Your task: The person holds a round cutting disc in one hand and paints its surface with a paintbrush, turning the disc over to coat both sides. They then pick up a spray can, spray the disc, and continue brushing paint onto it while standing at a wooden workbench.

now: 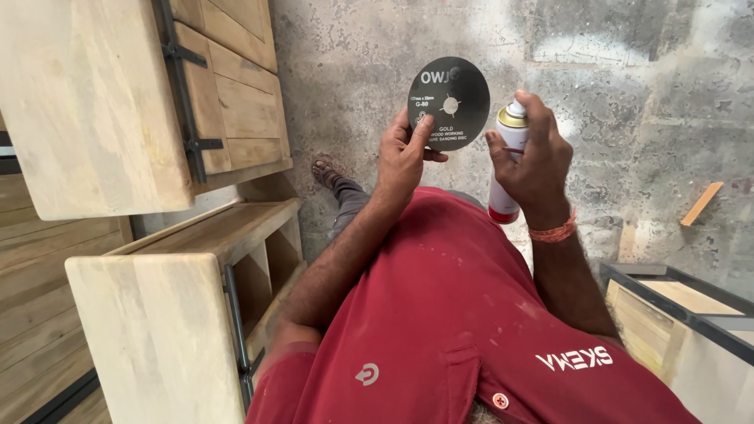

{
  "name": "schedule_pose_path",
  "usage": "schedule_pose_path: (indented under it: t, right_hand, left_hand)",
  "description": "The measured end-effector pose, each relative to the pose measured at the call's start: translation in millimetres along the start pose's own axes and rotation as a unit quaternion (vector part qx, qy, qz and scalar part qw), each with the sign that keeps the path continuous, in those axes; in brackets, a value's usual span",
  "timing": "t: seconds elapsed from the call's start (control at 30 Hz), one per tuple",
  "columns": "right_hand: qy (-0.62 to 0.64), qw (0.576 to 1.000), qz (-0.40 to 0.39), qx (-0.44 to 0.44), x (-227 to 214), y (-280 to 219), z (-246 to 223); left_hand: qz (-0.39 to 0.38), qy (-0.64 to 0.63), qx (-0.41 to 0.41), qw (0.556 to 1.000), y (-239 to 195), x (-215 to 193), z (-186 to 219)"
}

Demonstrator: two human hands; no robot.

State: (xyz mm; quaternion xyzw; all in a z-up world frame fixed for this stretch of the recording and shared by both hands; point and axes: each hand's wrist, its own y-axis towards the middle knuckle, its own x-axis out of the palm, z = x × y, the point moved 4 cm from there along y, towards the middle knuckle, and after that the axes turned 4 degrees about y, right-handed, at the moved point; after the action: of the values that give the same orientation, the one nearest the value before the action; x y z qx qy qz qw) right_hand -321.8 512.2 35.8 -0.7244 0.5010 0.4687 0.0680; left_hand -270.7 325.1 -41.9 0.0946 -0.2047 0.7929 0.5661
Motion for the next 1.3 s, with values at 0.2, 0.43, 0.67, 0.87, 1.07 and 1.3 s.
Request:
schedule_pose_path:
  t: [0.2, 0.43, 0.67, 0.87, 1.07, 1.3]
  right_hand:
    - [0.010, 1.000, 0.001, -0.011, -0.2, -2.5, -0.5]
    - [0.024, 0.999, 0.019, -0.036, 1.4, -4.6, -3.8]
    - [0.017, 0.999, 0.012, -0.047, 4.4, 2.0, -11.7]
    - [0.060, 0.996, 0.009, -0.062, 19.9, 0.0, 4.3]
    - [0.161, 0.984, -0.011, -0.075, 37.5, 37.6, -14.8]
    - [0.260, 0.947, -0.069, -0.176, 104.5, 124.2, -85.7]
  left_hand:
    - [0.004, 0.024, -0.020, 1.000, -2.4, -4.5, -4.0]
    - [0.008, -0.013, -0.012, 1.000, -7.2, -6.5, -0.1]
    - [0.016, -0.043, -0.007, 0.999, -8.5, -13.8, 2.5]
    - [0.040, -0.053, 0.009, 0.998, -14.9, -31.1, 17.2]
    - [0.121, -0.079, 0.019, 0.989, -32.7, -85.5, 12.0]
    - [0.273, -0.152, 0.023, 0.950, -86.7, -172.2, 31.7]
